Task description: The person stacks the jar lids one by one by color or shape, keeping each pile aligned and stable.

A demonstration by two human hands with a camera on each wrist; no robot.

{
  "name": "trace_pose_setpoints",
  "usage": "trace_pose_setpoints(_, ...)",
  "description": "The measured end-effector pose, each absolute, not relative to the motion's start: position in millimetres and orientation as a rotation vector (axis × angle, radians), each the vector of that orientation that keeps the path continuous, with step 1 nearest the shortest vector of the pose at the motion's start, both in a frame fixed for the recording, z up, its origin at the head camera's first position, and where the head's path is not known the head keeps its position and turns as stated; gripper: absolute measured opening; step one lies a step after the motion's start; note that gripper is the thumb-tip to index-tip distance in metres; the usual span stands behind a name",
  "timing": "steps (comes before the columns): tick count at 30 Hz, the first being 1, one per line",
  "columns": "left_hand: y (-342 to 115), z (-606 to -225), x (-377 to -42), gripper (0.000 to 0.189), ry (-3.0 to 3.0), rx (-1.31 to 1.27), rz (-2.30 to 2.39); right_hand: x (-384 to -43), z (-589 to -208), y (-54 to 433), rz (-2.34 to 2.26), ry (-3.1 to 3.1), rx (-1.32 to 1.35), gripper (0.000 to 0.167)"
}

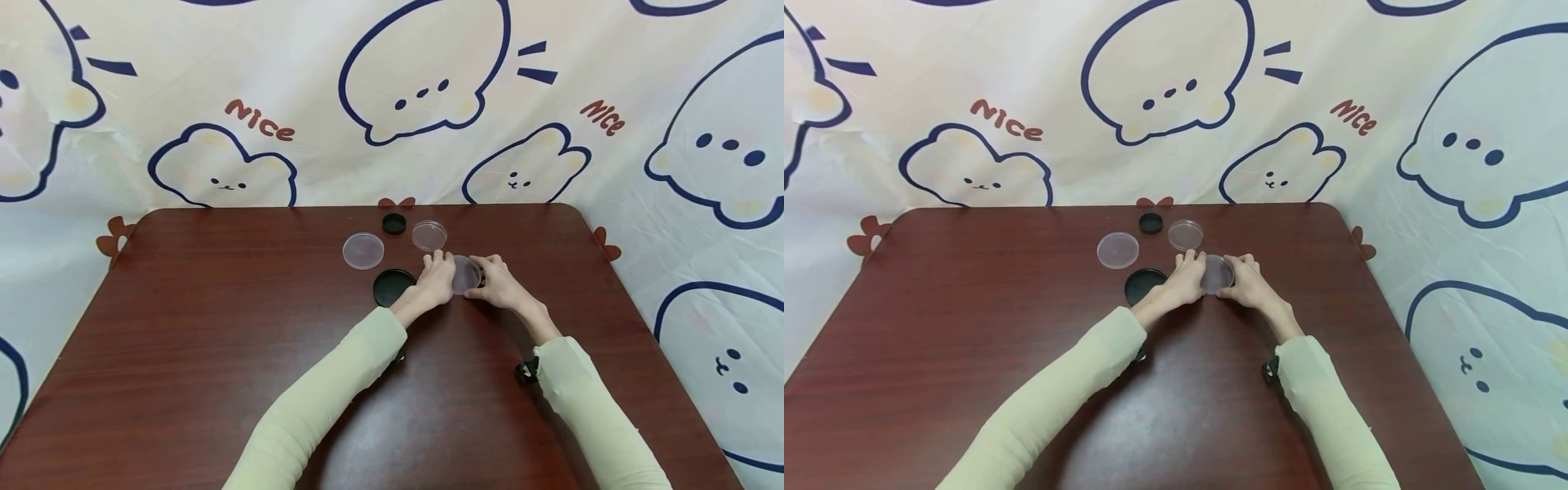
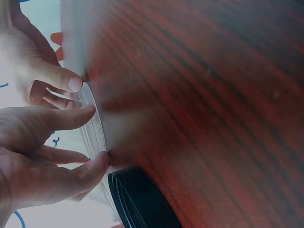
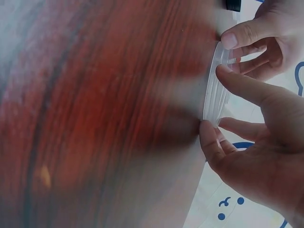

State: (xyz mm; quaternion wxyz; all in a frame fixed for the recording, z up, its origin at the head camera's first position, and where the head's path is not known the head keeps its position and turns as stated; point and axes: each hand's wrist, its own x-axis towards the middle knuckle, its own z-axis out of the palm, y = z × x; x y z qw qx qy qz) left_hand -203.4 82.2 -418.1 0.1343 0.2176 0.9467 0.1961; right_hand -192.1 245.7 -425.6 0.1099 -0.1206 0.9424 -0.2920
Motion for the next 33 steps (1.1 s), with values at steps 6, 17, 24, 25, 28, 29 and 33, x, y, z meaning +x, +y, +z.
trace_pose_setpoints(6,81.6,-416.4,-201.6,0.065,2.728,0.605,0.630,-191.3,-428.3,247.0,-0.881,2.802,-0.386,0.076)
trace_pose_setpoints(17,72.6,-415.6,-199.1,0.073,2.703,0.540,0.943,-185.6,-428.5,247.6,-1.072,2.788,-0.380,0.076)
trace_pose_setpoints(24,58.4,-411.3,-197.7,0.077,2.693,0.557,0.968,-181.3,-423.5,239.6,-1.075,2.785,-0.397,0.076)
trace_pose_setpoints(25,56.4,-410.8,-197.5,0.077,2.696,0.564,0.972,-180.4,-422.2,238.3,-1.077,2.786,-0.392,0.076)
trace_pose_setpoints(28,50.0,-410.1,-196.2,0.078,2.695,0.586,1.002,-177.1,-419.2,233.8,-1.100,2.783,-0.372,0.076)
trace_pose_setpoints(29,47.6,-410.1,-195.7,0.079,2.697,0.596,1.014,-176.0,-418.2,232.0,-1.111,2.783,-0.370,0.076)
trace_pose_setpoints(33,36.2,-409.9,-192.5,0.081,2.692,0.625,1.066,-171.8,-414.0,223.6,-1.137,2.790,-0.387,0.075)
